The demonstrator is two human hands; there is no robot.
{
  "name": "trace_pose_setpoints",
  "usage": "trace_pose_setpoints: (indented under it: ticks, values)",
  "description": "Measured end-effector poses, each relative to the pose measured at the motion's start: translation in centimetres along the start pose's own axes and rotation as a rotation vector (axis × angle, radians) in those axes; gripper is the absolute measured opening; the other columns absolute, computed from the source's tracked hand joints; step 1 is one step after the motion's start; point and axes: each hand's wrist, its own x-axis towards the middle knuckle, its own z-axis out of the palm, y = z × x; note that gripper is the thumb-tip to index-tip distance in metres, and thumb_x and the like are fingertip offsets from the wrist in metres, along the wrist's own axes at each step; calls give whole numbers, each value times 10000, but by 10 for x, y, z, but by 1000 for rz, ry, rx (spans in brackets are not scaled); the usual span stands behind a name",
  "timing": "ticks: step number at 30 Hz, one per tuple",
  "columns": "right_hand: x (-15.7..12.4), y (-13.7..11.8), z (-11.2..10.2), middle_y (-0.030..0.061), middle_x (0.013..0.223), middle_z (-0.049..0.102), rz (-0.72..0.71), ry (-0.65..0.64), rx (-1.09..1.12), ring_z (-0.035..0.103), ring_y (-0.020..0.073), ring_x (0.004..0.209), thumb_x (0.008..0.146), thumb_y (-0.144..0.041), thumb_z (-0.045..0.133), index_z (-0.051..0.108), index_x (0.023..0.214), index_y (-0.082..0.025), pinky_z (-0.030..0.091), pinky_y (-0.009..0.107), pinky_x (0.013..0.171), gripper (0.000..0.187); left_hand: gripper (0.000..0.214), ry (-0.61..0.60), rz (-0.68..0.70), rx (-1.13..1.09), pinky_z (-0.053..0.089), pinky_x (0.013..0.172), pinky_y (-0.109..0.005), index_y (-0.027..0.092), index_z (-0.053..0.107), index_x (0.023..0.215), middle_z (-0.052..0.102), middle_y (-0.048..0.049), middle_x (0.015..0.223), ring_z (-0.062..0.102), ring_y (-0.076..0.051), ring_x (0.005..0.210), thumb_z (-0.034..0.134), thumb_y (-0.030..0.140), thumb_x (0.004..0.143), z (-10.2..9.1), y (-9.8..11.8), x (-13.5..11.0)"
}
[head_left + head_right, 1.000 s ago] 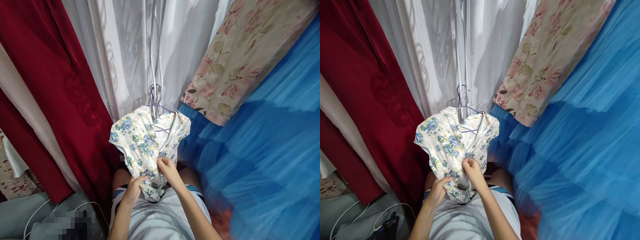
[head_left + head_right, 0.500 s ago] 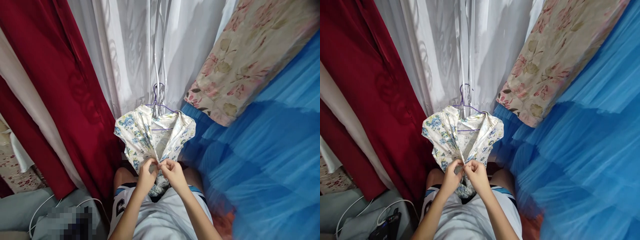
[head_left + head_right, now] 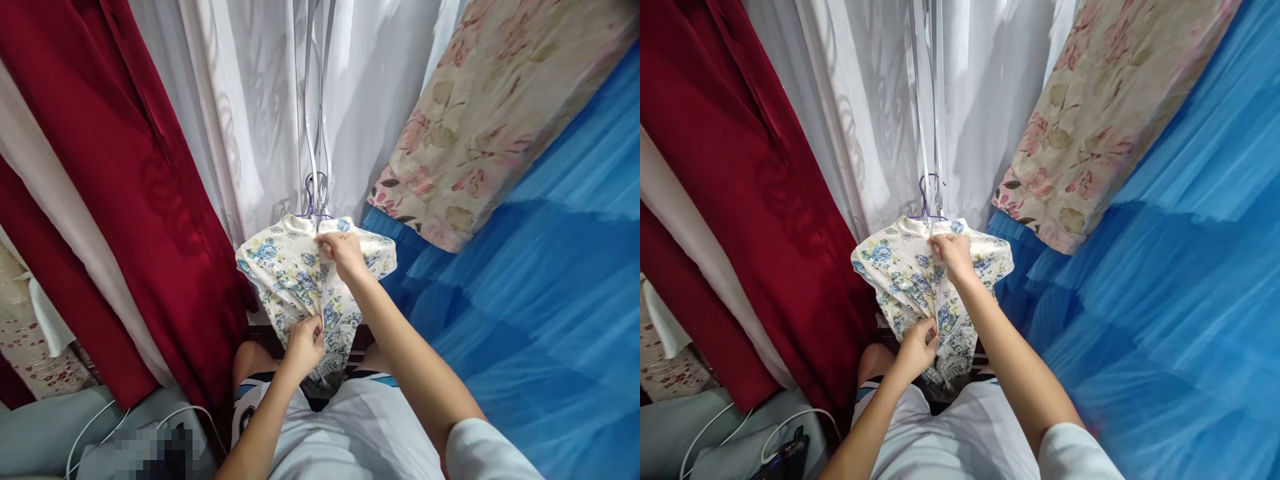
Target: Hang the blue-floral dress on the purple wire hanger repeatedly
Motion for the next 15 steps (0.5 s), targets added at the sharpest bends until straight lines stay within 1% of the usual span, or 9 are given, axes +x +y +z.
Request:
trace_pose_setpoints:
  ticks: [3, 5, 6, 8, 9, 10, 12, 13, 15]
  values:
    - [7, -4, 3, -73, 422, 391, -31, 22, 20, 276, 74, 396, 678, -288, 606, 585, 588, -181, 192, 246, 412, 141, 120, -40, -16, -31, 432, 681, -276, 193, 546, 752, 606, -11, 727, 599, -178, 711, 574, 77, 749, 11, -1, -5]
    - [2, -2, 0, -72, 422, 396, -47, 16, 9, 284, 74, 397, 684, -290, 612, 582, 597, -181, 191, 244, 413, 142, 122, -58, -3, -58, 461, 692, -266, 187, 577, 790, 631, -16, 756, 618, -169, 720, 570, 70, 760, 9, 1, -2]
    - [-3, 0, -3, -72, 420, 396, -54, 11, -2, 286, 74, 396, 690, -290, 615, 580, 600, -181, 187, 244, 413, 145, 135, -48, 15, -84, 475, 713, -261, 187, 598, 836, 650, -22, 801, 630, -165, 750, 562, 71, 778, 3, 3, 2]
    - [-12, 2, -8, -75, 414, 387, -70, 1, -31, 282, 72, 391, 708, -292, 617, 576, 605, -182, 180, 243, 416, 157, 185, 58, 64, -146, 492, 773, -264, 195, 624, 982, 668, -30, 882, 641, -164, 818, 549, 105, 839, -20, 14, 17]
    - [-16, 3, -10, -74, 414, 386, -78, -5, -47, 287, 72, 391, 718, -293, 616, 571, 604, -183, 185, 243, 419, 164, 224, 149, 97, -178, 494, 805, -276, 203, 618, 1075, 669, -35, 920, 639, -169, 851, 543, 141, 874, -35, 22, 28]
    - [-19, 3, -11, -71, 418, 390, -87, -13, -65, 295, 72, 395, 725, -292, 615, 562, 597, -185, 193, 242, 423, 175, 262, 266, 126, -185, 492, 824, -290, 212, 599, 1163, 660, -30, 894, 634, -172, 844, 543, 195, 908, -52, 32, 40]
    - [-24, 3, -12, -64, 430, 400, -109, -26, -101, 305, 70, 409, 730, -289, 623, 531, 577, -189, 203, 241, 433, 204, 350, 395, 227, -157, 487, 833, -303, 237, 554, 1297, 648, -30, 909, 620, -170, 827, 520, 267, 950, -85, 52, 69]
    - [-25, 3, -12, -62, 438, 405, -122, -29, -121, 305, 69, 417, 730, -290, 632, 518, 572, -191, 202, 239, 438, 218, 366, 413, 296, -118, 485, 820, -304, 240, 543, 1324, 642, -35, 919, 608, -167, 810, 508, 283, 962, -99, 61, 84]
    - [-24, 4, -10, -61, 455, 404, -142, -28, -156, 299, 68, 432, 736, -303, 647, 506, 584, -191, 192, 236, 443, 237, 274, 389, 416, 19, 472, 816, -309, 221, 627, 1203, 644, -46, 946, 601, -175, 841, 496, 293, 973, -117, 75, 111]
